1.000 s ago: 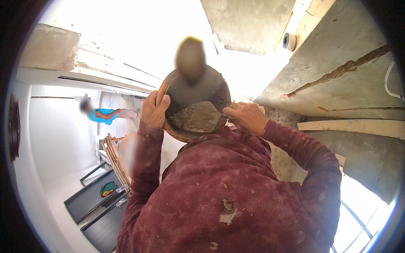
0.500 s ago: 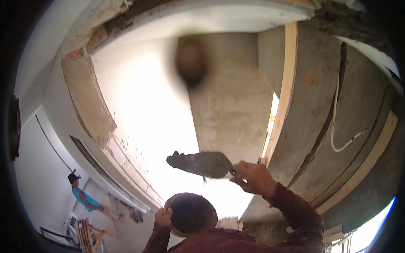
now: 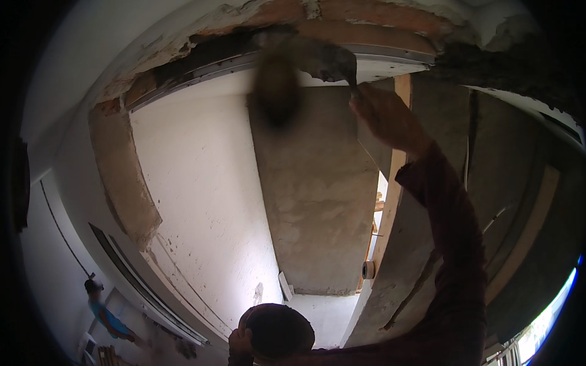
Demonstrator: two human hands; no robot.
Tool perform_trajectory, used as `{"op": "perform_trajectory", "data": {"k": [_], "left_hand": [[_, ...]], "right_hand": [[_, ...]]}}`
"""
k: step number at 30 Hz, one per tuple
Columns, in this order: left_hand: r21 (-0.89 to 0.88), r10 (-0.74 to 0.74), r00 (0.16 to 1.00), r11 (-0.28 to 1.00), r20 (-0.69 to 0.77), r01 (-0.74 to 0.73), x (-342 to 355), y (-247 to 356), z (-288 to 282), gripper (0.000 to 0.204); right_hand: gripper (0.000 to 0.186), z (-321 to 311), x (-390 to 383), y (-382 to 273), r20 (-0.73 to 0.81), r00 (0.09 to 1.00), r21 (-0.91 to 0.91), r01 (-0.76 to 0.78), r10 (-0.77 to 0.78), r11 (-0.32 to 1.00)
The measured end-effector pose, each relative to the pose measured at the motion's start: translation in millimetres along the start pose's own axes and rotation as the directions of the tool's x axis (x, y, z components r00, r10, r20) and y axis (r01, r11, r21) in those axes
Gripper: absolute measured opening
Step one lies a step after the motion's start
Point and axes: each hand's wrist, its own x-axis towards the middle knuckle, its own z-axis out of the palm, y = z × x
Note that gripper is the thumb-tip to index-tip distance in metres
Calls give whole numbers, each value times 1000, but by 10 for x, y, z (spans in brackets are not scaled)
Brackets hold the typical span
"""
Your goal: The person applies plaster to the upper edge of a doorway using a trowel and a bucket of mortar.
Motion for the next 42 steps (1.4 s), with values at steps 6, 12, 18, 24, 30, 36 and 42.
{"op": "perform_trajectory", "data": {"k": [6,12,18,24,30,36,42], "left_hand": [[-176,67,992,983,106,-47,80,4,120,36],[95,99,969,988,227,-123,413,253,303,37],[56,264,893,951,365,-304,768,1155,346,39],[40,427,840,884,335,-465,1087,2609,247,42],[176,796,513,482,323,-859,1553,3699,476,50],[141,764,539,526,354,-839,1726,4327,652,50],[136,721,543,543,430,-829,1672,4458,653,49]], "right_hand": [[36,-117,9,111,9,979,-74,-201,203,977],[35,-363,74,-89,304,832,123,-517,463,847],[31,-518,156,-396,362,698,247,-710,617,659],[28,-709,104,-637,402,642,251,-763,653,596],[30,-875,-204,-799,344,667,117,-728,660,675],[41,-672,-41,-451,48,974,7,-223,223,975],[30,-813,135,-474,368,724,126,-661,584,740]]}}
